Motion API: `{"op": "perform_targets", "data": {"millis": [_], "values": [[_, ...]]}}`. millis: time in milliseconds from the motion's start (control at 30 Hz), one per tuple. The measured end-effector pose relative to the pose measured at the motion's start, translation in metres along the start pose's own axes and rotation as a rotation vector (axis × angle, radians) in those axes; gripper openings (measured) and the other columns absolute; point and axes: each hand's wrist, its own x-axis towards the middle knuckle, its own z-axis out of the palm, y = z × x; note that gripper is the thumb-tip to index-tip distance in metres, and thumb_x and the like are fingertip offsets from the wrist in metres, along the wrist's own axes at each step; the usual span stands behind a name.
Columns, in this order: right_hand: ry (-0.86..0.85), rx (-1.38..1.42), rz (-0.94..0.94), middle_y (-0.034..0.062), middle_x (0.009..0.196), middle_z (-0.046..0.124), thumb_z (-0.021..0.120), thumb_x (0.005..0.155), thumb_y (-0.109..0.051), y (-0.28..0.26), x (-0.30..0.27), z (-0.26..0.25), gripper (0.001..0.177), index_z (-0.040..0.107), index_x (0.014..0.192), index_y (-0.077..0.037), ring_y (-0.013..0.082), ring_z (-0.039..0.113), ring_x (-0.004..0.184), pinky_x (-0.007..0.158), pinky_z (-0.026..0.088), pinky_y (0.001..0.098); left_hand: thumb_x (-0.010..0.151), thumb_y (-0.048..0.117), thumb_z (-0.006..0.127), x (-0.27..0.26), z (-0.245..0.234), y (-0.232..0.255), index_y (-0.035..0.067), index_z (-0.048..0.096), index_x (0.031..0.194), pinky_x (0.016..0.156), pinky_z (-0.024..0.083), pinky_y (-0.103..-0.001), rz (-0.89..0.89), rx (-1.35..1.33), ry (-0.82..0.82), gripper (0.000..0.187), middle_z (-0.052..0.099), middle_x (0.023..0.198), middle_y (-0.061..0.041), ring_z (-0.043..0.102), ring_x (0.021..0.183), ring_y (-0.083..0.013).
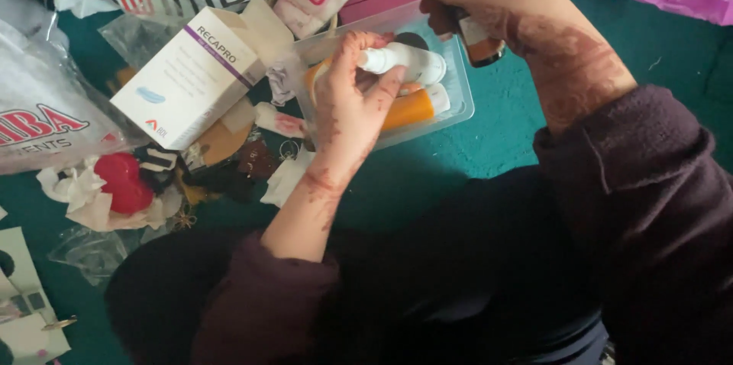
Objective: Organizing various small items like cosmetics, tubes, and boxes from the floor into a plastic container and then placing them into a drawer.
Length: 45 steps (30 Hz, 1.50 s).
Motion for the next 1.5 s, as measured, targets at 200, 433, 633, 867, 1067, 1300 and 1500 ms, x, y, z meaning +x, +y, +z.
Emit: {"op": "perform_targets", "data": {"millis": [200, 433, 633, 867, 1067, 1300, 1500], "values": [[-0.020, -0.081, 0.056, -0.0004, 0.070, 0.063, 0.051, 0.109, -0.025, -0.026, -0.017, 0.004, 0.016, 0.058, 0.103, -0.012, 0.0136, 0.049, 0.040, 0.030, 0.035, 0.0275, 0.094, 0.019, 0.078, 0.015, -0.033, 0.012, 0.008, 0.074, 0.111, 0.075, 0.054, -0.035, 0.169, 0.541, -0.137, 0.020, 0.073, 0.107, -0.008, 0.064, 0.094, -0.0229], [-0.032, -0.176, 0.128, -0.0037, 0.072, 0.065, 0.050, 0.113, -0.033, -0.020, -0.008, 0.006, 0.028, 0.065, 0.097, -0.015, 0.0118, 0.060, 0.052, 0.039, 0.048, 0.0281, 0.094, 0.028, 0.075, 0.001, -0.026, 0.022, 0.004, 0.067, 0.131, 0.090, 0.055, -0.047, 0.160, 0.796, -0.470, 0.045, 0.073, 0.118, -0.015, 0.072, 0.098, -0.0310], [-0.001, -0.116, 0.127, -0.0072, 0.074, 0.067, 0.056, 0.103, -0.024, -0.045, -0.025, 0.014, 0.005, 0.055, 0.101, -0.021, 0.0040, 0.073, 0.064, 0.038, 0.046, 0.0245, 0.088, 0.017, 0.080, 0.005, -0.034, 0.022, 0.006, 0.066, 0.128, 0.078, 0.054, -0.049, 0.270, 0.886, -0.477, 0.044, 0.071, 0.100, -0.012, 0.068, 0.092, -0.0364], [-0.032, 0.027, 0.031, 0.0027, 0.064, 0.064, 0.072, 0.096, -0.019, -0.029, -0.015, 0.016, 0.015, 0.061, 0.102, -0.011, 0.0123, 0.057, 0.043, 0.030, 0.045, 0.0269, 0.102, 0.020, 0.067, 0.012, -0.072, 0.066, -0.005, 0.068, 0.131, 0.069, 0.053, -0.037, 0.174, 0.870, -0.343, 0.038, 0.073, 0.106, -0.017, 0.066, 0.083, -0.0264], [-0.248, -0.094, -0.126, 0.0071, 0.086, 0.070, 0.067, 0.103, -0.020, -0.019, -0.007, 0.032, 0.013, 0.060, 0.110, -0.010, 0.0130, 0.064, 0.057, 0.046, 0.054, 0.0249, 0.104, 0.009, 0.072, 0.007, -0.108, 0.096, -0.009, 0.070, 0.129, 0.080, 0.056, -0.042, 0.150, 0.890, -0.124, 0.031, 0.074, 0.116, -0.026, 0.070, 0.096, -0.0343], [-0.458, -0.279, -0.161, 0.0096, 0.107, 0.072, 0.062, 0.103, -0.020, -0.013, 0.003, 0.062, 0.015, 0.050, 0.099, -0.012, 0.0164, 0.073, 0.087, 0.065, 0.062, 0.0289, 0.109, 0.005, 0.070, 0.010, -0.138, 0.079, -0.013, 0.072, 0.128, 0.087, 0.058, -0.039, 0.294, 0.770, 0.139, 0.026, 0.076, 0.116, -0.024, 0.072, 0.103, -0.0290], [-0.350, -0.040, -0.076, 0.0060, 0.107, 0.072, 0.058, 0.099, -0.037, -0.006, 0.002, 0.045, 0.027, 0.056, 0.114, -0.015, 0.0204, 0.075, 0.095, 0.081, 0.063, 0.0330, 0.110, 0.012, 0.065, 0.013, -0.128, 0.074, -0.007, 0.068, 0.132, 0.064, 0.059, -0.030, 0.182, 0.523, 0.146, 0.029, 0.072, 0.102, -0.016, 0.068, 0.084, -0.0188]]}}
